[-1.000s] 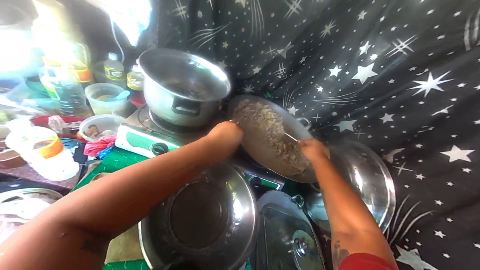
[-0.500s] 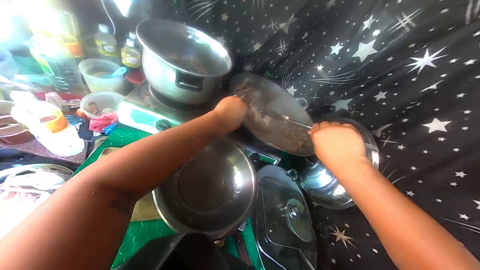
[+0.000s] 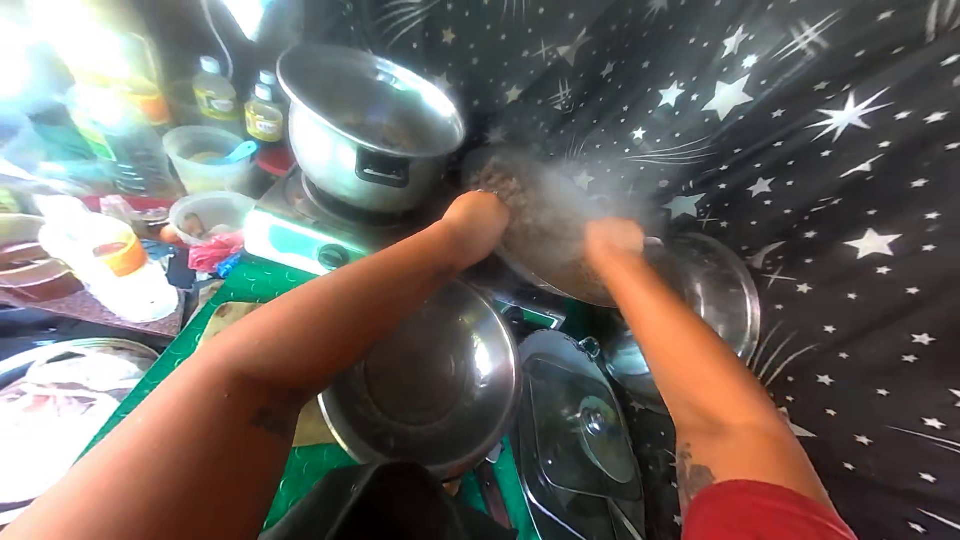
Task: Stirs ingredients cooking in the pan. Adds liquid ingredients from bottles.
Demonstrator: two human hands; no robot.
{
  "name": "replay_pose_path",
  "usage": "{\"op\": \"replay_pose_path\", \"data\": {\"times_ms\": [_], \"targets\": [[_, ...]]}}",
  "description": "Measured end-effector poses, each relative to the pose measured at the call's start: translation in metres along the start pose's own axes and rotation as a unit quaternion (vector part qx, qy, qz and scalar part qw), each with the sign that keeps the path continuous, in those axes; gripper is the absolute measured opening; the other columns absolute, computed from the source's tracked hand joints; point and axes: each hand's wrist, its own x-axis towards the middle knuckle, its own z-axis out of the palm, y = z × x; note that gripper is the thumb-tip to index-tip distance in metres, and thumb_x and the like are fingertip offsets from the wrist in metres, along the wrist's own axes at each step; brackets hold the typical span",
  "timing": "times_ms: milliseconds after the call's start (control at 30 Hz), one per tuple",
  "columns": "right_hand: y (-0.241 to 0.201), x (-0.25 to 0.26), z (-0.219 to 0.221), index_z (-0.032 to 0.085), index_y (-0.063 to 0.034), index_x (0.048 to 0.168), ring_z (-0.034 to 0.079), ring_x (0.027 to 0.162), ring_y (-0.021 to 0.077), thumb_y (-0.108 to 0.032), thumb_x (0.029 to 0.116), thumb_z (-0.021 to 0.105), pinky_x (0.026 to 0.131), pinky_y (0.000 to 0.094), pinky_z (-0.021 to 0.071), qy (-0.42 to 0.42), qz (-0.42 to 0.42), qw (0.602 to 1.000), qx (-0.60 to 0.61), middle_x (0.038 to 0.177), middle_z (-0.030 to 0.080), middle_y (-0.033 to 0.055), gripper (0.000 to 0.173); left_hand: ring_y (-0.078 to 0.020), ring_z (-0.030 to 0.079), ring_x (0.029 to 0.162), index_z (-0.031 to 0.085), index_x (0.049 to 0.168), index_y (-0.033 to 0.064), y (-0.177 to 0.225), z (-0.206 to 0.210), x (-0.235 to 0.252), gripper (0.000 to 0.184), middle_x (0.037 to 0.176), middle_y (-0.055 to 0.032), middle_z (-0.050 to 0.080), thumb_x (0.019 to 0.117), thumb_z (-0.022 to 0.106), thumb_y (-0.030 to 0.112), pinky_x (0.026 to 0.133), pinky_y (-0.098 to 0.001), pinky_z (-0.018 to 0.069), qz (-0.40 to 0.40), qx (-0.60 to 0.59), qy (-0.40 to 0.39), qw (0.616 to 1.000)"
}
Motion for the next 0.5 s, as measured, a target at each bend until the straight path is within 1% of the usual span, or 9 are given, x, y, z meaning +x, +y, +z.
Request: {"op": "replay_pose_path", "data": {"times_ms": [67, 167, 200, 233, 300, 333, 400, 500], "targets": [[0.018, -0.008, -0.028, 0.068, 0.0086, 0.106, 0.066, 0.108, 0.0495, -0.013, 0.0928, 0.068, 0.082, 0.0681, 0.0524, 0.004, 0.047, 0.999, 0.026, 0.114, 0.068, 0.0305, 0.025, -0.0403, 0.065, 0.109, 0.071, 0.109, 0.0016, -0.001, -0.001, 0.002, 0.027, 0.113, -0.0198, 0.067, 0.0829, 0.072, -0.003, 0.083, -0.0569, 0.0559, -0.01, -0.009, -0.006, 1.0], [0.054, -0.036, -0.065, 0.067, 0.0091, 0.101, 0.065, 0.104, 0.0546, -0.02, 0.0924, 0.074, 0.078, 0.0731, 0.0499, 0.028, 0.061, 0.997, 0.03, 0.108, 0.067, 0.0344, 0.031, -0.0409, 0.065, 0.109, 0.071, 0.109, 0.0009, -0.002, 0.001, 0.002, 0.026, 0.113, -0.0204, 0.068, 0.083, 0.072, -0.002, 0.082, -0.0579, 0.0557, -0.017, -0.019, -0.007, 1.0], [0.065, -0.046, -0.075, 0.068, 0.0072, 0.098, 0.065, 0.103, 0.0551, -0.021, 0.0923, 0.075, 0.076, 0.0736, 0.0497, 0.036, 0.061, 0.997, 0.022, 0.106, 0.067, 0.0345, 0.029, -0.0409, 0.065, 0.108, 0.071, 0.109, 0.001, -0.002, 0.0, 0.002, 0.026, 0.112, -0.0205, 0.068, 0.083, 0.072, -0.002, 0.082, -0.058, 0.0557, -0.017, -0.019, -0.007, 1.0], [0.073, -0.056, -0.083, 0.07, 0.0047, 0.099, 0.065, 0.102, 0.0556, -0.021, 0.0927, 0.075, 0.075, 0.0743, 0.0494, 0.04, 0.062, 0.997, 0.011, 0.106, 0.067, 0.0344, 0.027, -0.0408, 0.066, 0.108, 0.071, 0.108, 0.0012, -0.002, -0.001, 0.002, 0.026, 0.112, -0.0205, 0.068, 0.0828, 0.072, -0.003, 0.082, -0.0579, 0.0558, -0.017, -0.019, -0.006, 1.0], [0.08, -0.076, -0.09, 0.07, 0.0035, 0.096, 0.066, 0.099, 0.0547, -0.018, 0.0926, 0.075, 0.072, 0.0724, 0.0501, 0.037, 0.078, 0.996, -0.023, 0.102, 0.068, 0.0332, 0.022, -0.0412, 0.066, 0.107, 0.071, 0.108, 0.0011, -0.002, -0.001, 0.003, 0.026, 0.11, -0.0208, 0.068, 0.0821, 0.073, -0.003, 0.081, -0.0579, 0.0557, -0.017, -0.02, -0.004, 1.0], [0.079, -0.084, -0.088, 0.069, 0.0039, 0.093, 0.067, 0.096, 0.0531, -0.016, 0.0919, 0.074, 0.07, 0.0698, 0.0508, 0.029, 0.095, 0.994, -0.039, 0.1, 0.068, 0.0323, 0.02, -0.0414, 0.066, 0.107, 0.071, 0.108, 0.0008, -0.003, -0.001, 0.003, 0.027, 0.111, -0.021, 0.067, 0.0819, 0.073, -0.002, 0.082, -0.058, 0.0555, -0.016, -0.02, -0.005, 1.0], [0.071, -0.093, -0.072, 0.065, 0.0075, 0.089, 0.068, 0.093, 0.0514, -0.006, 0.0894, 0.069, 0.067, 0.0656, 0.0515, 0.011, 0.125, 0.991, -0.052, 0.096, 0.067, 0.0323, 0.014, -0.0417, 0.065, 0.108, 0.071, 0.108, 0.0008, -0.003, -0.001, 0.002, 0.027, 0.111, -0.0213, 0.067, 0.0819, 0.073, -0.002, 0.083, -0.0583, 0.0552, -0.018, -0.019, -0.008, 1.0], [0.064, -0.071, -0.025, 0.065, 0.0107, 0.092, 0.068, 0.096, 0.0506, 0.001, 0.0917, 0.062, 0.07, 0.0649, 0.0536, 0.009, 0.131, 0.991, -0.023, 0.1, 0.067, 0.0324, 0.011, -0.0411, 0.065, 0.107, 0.071, 0.108, 0.0016, -0.001, 0.001, 0.003, 0.026, 0.111, -0.0203, 0.067, 0.0823, 0.073, -0.001, 0.082, -0.0575, 0.0558, -0.021, -0.006, -0.008, 1.0]]}}
